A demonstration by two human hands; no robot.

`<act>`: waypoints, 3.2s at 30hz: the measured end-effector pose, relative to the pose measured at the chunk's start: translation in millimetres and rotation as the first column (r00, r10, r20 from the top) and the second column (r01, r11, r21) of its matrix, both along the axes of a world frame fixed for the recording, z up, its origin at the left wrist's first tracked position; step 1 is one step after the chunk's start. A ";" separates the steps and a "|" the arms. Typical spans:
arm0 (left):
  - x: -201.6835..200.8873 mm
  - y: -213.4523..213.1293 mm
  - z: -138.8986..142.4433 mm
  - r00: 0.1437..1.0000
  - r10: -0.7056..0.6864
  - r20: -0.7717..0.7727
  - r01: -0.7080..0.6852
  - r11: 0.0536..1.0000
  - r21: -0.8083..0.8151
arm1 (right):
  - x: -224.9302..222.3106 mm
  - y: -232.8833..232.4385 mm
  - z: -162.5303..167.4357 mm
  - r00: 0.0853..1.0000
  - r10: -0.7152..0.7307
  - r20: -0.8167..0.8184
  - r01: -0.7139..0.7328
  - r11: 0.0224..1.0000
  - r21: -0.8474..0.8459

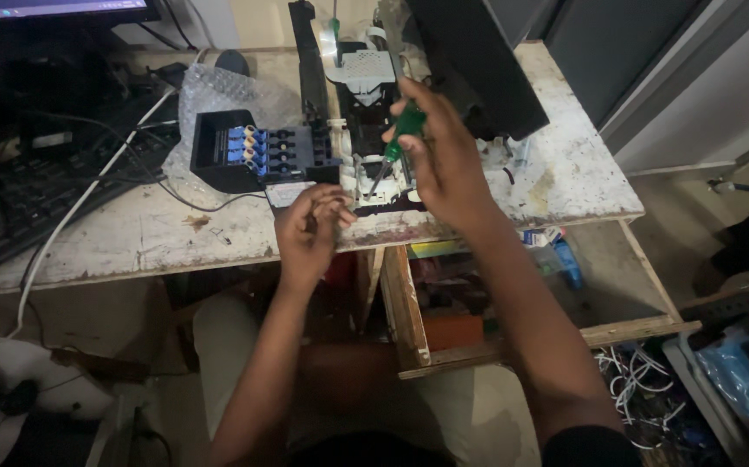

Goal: The person uses a screwdriver to remove screws from a printer's internal mechanism, detaches a white plastic component, and then reattaches it. The person continues to adjust and tighten screws on the printer's internal parts.

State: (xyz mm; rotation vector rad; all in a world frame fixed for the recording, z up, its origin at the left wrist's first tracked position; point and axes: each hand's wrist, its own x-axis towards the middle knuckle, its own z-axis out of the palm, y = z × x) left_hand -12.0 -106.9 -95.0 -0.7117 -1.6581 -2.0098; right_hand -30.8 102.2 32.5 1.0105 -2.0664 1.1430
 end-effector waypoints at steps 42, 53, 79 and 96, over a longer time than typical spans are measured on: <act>-0.1 -1.7 1.0 1.000 -0.029 -0.001 0.029 0.988 0.154 | 6.8 4.4 4.1 0.962 0.208 -0.176 -0.269 0.823 -0.500; -2.8 2.1 -5.3 0.999 0.033 0.003 -0.033 0.981 0.193 | 0.5 -6.7 -7.0 0.963 0.189 -0.191 -0.258 0.848 -0.463; 2.7 -1.1 0.0 0.990 0.093 0.105 -0.114 0.972 0.208 | 10.2 -16.5 -6.4 0.964 0.148 -0.222 -0.244 0.825 -0.510; -4.5 -1.7 -7.3 0.993 0.082 0.083 -0.097 0.974 0.203 | 5.6 -17.7 -10.4 0.973 0.145 -0.178 -0.220 0.814 -0.538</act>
